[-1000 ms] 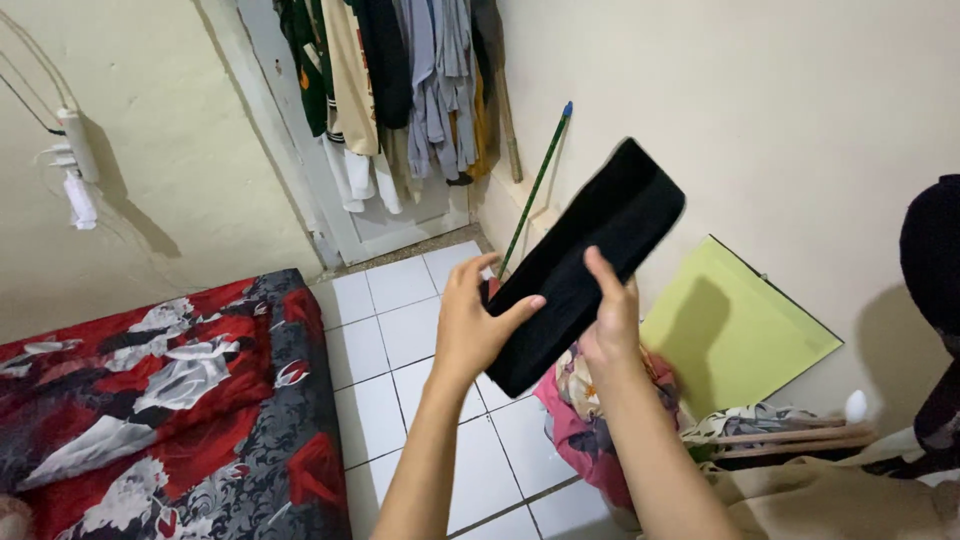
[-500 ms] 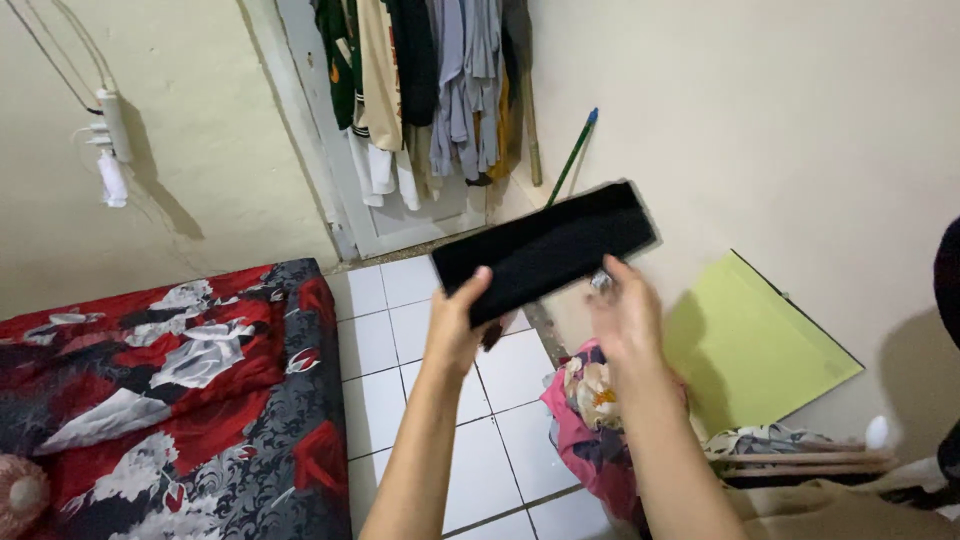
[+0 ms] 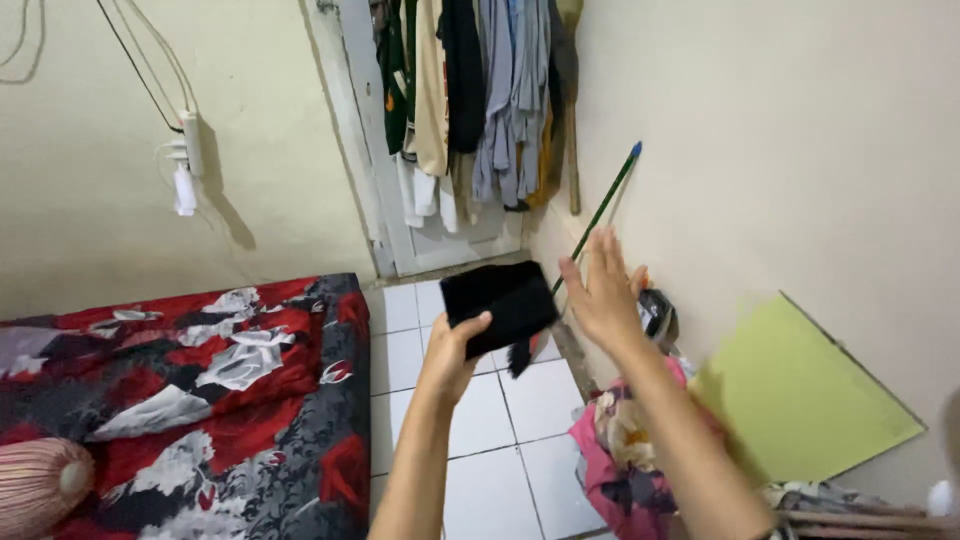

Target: The recorder organizes several bags, including a backpack and a handbag, by checking their contents and hanging them up.

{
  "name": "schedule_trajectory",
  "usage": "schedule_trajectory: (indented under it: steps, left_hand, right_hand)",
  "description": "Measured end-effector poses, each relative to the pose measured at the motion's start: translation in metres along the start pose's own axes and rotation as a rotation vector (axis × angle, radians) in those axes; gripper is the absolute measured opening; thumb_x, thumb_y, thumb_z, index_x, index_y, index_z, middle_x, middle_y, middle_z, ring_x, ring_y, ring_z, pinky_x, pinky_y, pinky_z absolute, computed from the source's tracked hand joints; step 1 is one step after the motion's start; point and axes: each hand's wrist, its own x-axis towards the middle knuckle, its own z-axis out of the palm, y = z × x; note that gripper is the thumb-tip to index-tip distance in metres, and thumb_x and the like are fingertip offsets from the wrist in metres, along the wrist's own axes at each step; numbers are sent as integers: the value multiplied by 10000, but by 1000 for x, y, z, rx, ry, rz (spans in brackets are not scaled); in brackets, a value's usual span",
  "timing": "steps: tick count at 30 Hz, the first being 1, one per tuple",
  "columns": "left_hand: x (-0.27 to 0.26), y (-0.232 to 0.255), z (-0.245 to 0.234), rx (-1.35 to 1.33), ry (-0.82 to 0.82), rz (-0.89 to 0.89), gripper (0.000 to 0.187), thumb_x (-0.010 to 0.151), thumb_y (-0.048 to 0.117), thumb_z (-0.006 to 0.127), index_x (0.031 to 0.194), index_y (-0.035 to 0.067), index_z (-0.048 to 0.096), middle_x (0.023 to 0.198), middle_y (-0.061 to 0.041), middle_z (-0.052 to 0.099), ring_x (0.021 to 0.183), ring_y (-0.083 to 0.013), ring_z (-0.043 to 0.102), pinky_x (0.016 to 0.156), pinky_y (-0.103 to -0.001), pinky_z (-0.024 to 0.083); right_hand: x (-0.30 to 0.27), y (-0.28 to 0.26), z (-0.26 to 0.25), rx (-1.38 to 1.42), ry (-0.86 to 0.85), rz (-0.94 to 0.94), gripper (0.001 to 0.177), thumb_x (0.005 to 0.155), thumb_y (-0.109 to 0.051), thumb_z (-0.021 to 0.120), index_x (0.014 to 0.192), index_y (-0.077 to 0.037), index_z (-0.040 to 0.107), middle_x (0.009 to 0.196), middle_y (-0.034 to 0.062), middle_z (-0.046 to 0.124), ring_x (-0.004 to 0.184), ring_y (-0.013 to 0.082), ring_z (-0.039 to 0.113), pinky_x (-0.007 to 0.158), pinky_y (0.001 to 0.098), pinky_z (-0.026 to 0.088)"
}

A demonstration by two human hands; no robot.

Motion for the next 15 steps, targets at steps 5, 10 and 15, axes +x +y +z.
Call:
schedule_trajectory:
  steps: [5, 10, 15]
  left_hand:
    - [8, -3, -9, 68, 68, 41, 322, 875, 58, 647, 1175, -62, 639, 1118, -166, 702, 1020, -260, 696, 927, -397, 554]
    - [-16, 20, -7, 88, -84, 128, 367, 869, 6, 690, 1210, -100, 607, 1108, -162, 697, 1021, -274, 675, 945, -386, 534]
    - [-22, 37, 5, 82, -24, 105, 433, 803, 8, 678, 1229, -44, 617, 1121, -110, 726, 1041, -232, 706, 948, -358, 546]
  right_hand:
    - [-50, -105, -33, 328, 426, -490, 695, 1169, -446, 385, 1632, 32, 185, 1712, 272, 184, 1622, 422, 170, 1313, 608, 55]
    - [-3, 141, 134, 7, -193, -224, 592, 1135, -299, 376, 1618, 20, 256, 1684, 286, 233, 1567, 434, 231, 1314, 522, 205]
    - [-41, -60, -18, 187, 266, -158, 643, 1123, -362, 426, 1592, 38, 245, 1659, 316, 223, 1551, 452, 212, 1232, 573, 135]
